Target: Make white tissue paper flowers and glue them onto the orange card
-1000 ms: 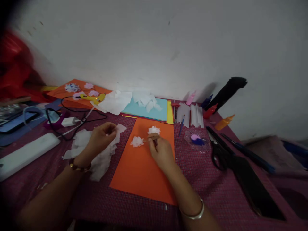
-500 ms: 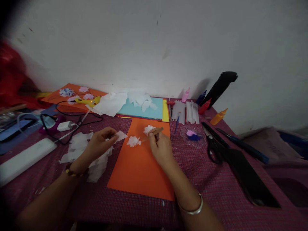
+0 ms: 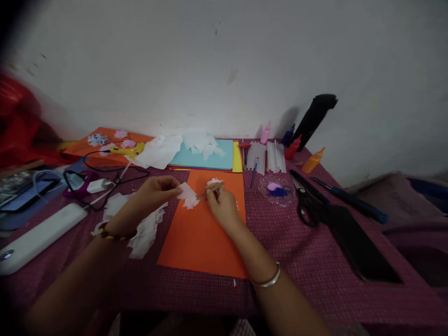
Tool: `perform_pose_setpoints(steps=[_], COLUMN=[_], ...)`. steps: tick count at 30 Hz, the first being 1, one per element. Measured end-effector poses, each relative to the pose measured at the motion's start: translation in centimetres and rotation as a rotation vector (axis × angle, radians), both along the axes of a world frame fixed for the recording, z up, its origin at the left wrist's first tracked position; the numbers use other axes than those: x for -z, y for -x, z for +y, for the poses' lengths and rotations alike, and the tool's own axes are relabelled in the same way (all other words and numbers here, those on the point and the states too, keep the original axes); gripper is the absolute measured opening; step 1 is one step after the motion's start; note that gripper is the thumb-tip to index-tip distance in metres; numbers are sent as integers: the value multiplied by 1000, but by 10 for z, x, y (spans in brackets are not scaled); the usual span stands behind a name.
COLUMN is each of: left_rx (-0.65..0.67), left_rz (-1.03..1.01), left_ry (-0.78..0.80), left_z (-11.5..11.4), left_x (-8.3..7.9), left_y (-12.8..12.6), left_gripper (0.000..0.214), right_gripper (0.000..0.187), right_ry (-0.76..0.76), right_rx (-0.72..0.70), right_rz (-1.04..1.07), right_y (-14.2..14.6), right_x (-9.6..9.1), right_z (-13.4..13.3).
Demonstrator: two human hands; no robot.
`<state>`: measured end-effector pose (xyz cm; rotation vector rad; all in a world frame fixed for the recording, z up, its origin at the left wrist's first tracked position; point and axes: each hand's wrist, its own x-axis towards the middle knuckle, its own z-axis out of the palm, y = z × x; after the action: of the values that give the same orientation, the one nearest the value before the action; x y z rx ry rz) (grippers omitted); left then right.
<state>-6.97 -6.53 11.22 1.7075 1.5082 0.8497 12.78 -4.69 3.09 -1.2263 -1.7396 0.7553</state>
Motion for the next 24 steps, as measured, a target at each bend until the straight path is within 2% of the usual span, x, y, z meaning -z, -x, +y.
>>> perform_pose_setpoints(steps=[6, 9, 11, 15, 19, 24], left_rx=[132, 191, 149, -26, -71, -83], left_rz=[-106, -45, 138, 542, 649, 681], left_ry=[130, 172, 109, -18, -29, -64], left_z=[-11, -20, -20, -9, 0, 3], left_x=[27, 41, 48, 58, 64, 68], left_y=[-26, -36, -39, -36, -33, -34], left_gripper=[18, 19, 18, 12, 15, 16], right_gripper=[16, 16, 16, 14, 14, 17], right_ry=[6, 24, 19, -2, -38, -88], right_rx=[-1, 0, -20, -36, -13, 144], right_rz=[16, 5, 6, 12, 1, 66], right_y=[0, 0, 0, 0, -3, -12], right_x=[-2, -2, -2, -2, -9, -23], right_z=[4, 6, 7, 7, 4, -5])
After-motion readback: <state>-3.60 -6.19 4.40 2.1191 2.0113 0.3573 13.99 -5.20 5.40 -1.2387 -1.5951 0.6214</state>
